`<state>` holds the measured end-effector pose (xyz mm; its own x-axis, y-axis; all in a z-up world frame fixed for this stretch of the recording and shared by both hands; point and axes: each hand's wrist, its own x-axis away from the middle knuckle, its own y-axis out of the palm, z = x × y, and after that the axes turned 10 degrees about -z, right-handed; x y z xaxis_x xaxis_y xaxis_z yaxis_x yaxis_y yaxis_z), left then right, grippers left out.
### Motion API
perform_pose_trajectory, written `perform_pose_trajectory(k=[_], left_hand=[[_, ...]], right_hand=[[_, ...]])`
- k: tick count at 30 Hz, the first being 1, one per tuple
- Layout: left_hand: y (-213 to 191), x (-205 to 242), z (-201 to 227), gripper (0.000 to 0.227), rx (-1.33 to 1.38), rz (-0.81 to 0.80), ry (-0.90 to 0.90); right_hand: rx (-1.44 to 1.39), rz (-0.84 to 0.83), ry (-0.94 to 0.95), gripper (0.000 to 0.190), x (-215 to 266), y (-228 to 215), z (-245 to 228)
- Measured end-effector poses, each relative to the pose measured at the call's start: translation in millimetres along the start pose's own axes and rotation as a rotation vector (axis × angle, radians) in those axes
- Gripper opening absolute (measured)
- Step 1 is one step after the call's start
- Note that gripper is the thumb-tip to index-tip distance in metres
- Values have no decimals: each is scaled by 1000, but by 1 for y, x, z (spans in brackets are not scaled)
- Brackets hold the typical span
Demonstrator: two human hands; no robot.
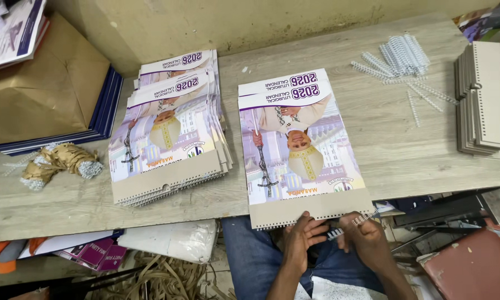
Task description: The person assembles wall calendars by inserting plastic spiral coils into pre-punched holes along the top edge of each calendar sheet. They pick up a calendar, thread the coil through the holes, and place the finished calendar onto a growing stack on the table.
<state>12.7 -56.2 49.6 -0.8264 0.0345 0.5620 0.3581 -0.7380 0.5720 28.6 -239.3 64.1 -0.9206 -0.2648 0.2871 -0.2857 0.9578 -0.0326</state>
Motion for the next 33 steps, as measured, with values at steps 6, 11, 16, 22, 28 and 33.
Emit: perform_pose_trajectory(k=[6,11,16,22,28,33], left_hand=[[-12,-12,-13,65,59,50,2],[-12,-12,-11,54,72,36,39],[-11,-9,-7,55,49,-7,20],[-16,-15,-13,45,48,12,58],[-3,-9,-8,27,-58,29,23],[8,-7,-7,34,-152,91,-5]], right_hand=[[111,62,-4,26,-9,20,10],[223,238,72,38,-8,36,8],[158,247,105,49,-4,41,-6],[746,423,-90,76,-10,40,21],[23,262,191,44,-14,33,-2],[-616,269,13,25,-42,35,68]])
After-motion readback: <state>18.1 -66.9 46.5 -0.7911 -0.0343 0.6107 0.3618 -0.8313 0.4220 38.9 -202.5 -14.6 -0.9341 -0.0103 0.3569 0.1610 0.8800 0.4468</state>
